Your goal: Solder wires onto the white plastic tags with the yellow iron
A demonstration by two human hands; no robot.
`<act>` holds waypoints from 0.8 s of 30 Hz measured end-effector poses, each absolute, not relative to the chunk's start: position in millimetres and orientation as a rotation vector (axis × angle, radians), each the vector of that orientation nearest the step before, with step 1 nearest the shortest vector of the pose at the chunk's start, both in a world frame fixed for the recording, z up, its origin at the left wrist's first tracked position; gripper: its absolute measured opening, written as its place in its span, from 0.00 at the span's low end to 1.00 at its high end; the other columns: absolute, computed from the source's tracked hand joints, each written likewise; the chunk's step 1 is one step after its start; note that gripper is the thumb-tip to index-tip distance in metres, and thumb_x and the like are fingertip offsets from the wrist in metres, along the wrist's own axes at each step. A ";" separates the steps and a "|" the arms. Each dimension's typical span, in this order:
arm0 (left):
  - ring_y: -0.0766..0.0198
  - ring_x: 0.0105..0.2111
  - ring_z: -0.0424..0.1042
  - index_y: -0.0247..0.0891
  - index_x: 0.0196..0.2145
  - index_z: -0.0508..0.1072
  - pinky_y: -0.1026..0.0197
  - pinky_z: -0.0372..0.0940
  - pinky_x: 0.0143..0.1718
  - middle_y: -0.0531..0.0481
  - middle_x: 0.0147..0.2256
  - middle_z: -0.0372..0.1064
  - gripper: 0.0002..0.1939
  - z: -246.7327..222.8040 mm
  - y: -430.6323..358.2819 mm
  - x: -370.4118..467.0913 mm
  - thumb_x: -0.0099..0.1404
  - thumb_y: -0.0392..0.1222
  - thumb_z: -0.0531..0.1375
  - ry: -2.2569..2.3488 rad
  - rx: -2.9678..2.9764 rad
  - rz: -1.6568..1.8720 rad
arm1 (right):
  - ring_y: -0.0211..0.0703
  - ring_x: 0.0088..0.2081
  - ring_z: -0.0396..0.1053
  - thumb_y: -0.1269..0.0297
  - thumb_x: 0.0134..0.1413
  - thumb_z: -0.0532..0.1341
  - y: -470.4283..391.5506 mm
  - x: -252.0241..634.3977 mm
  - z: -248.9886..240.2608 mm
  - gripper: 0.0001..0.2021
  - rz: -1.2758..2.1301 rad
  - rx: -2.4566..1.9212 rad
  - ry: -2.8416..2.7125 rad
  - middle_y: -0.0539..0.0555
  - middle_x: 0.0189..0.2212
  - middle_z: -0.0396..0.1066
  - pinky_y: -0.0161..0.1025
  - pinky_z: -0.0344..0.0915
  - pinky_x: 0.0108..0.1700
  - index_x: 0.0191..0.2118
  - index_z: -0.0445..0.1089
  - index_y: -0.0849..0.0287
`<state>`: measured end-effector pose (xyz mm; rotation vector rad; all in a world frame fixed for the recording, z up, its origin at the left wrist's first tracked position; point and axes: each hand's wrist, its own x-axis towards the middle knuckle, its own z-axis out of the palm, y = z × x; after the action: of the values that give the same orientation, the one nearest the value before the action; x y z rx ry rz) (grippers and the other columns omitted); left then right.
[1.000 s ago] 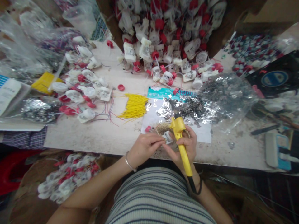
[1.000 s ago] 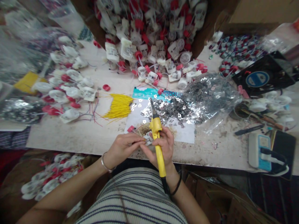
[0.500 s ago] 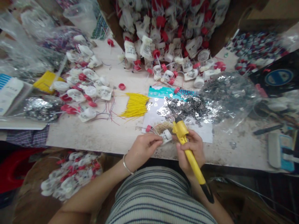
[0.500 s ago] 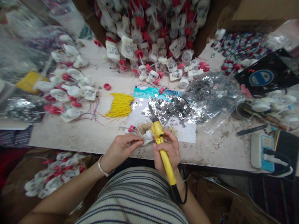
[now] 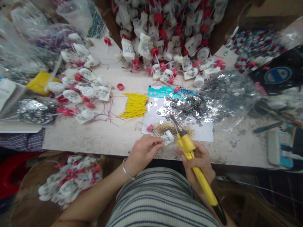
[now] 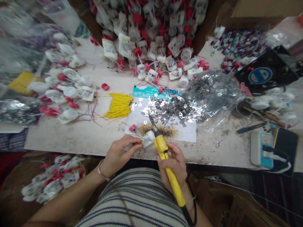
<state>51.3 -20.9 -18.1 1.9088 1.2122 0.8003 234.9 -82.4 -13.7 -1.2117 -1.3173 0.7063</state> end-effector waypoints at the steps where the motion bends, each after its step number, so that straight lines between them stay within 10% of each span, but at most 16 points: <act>1: 0.66 0.31 0.72 0.38 0.36 0.70 0.63 0.68 0.35 0.52 0.30 0.72 0.04 -19.8 -22.5 51.2 0.62 0.36 0.61 1.214 1.885 0.819 | 0.41 0.49 0.69 0.83 0.47 0.59 -75.9 227.0 -16.9 0.12 0.690 -1.222 -1.287 0.49 0.53 0.60 0.38 0.78 0.40 0.28 0.62 0.57; 9: 0.65 0.32 0.69 0.37 0.35 0.69 0.59 0.65 0.38 0.51 0.29 0.71 0.03 -27.0 -22.0 47.7 0.62 0.36 0.61 1.128 2.108 0.915 | 0.48 0.56 0.63 0.69 0.45 0.66 -47.1 205.8 -36.1 0.10 0.670 -1.448 -1.275 0.54 0.44 0.66 0.46 0.70 0.48 0.27 0.62 0.56; 24: 0.62 0.36 0.70 0.38 0.34 0.73 0.55 0.63 0.41 0.49 0.33 0.73 0.03 -22.0 -20.4 50.7 0.63 0.36 0.59 1.241 1.876 0.655 | 0.43 0.46 0.70 0.80 0.45 0.61 -52.3 212.7 -35.3 0.10 0.620 -1.185 -1.390 0.50 0.52 0.63 0.41 0.74 0.40 0.30 0.67 0.56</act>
<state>50.7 -20.4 -22.0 1.8757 1.2405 0.6549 212.7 -52.3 -35.3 -1.1847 -1.3902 0.6199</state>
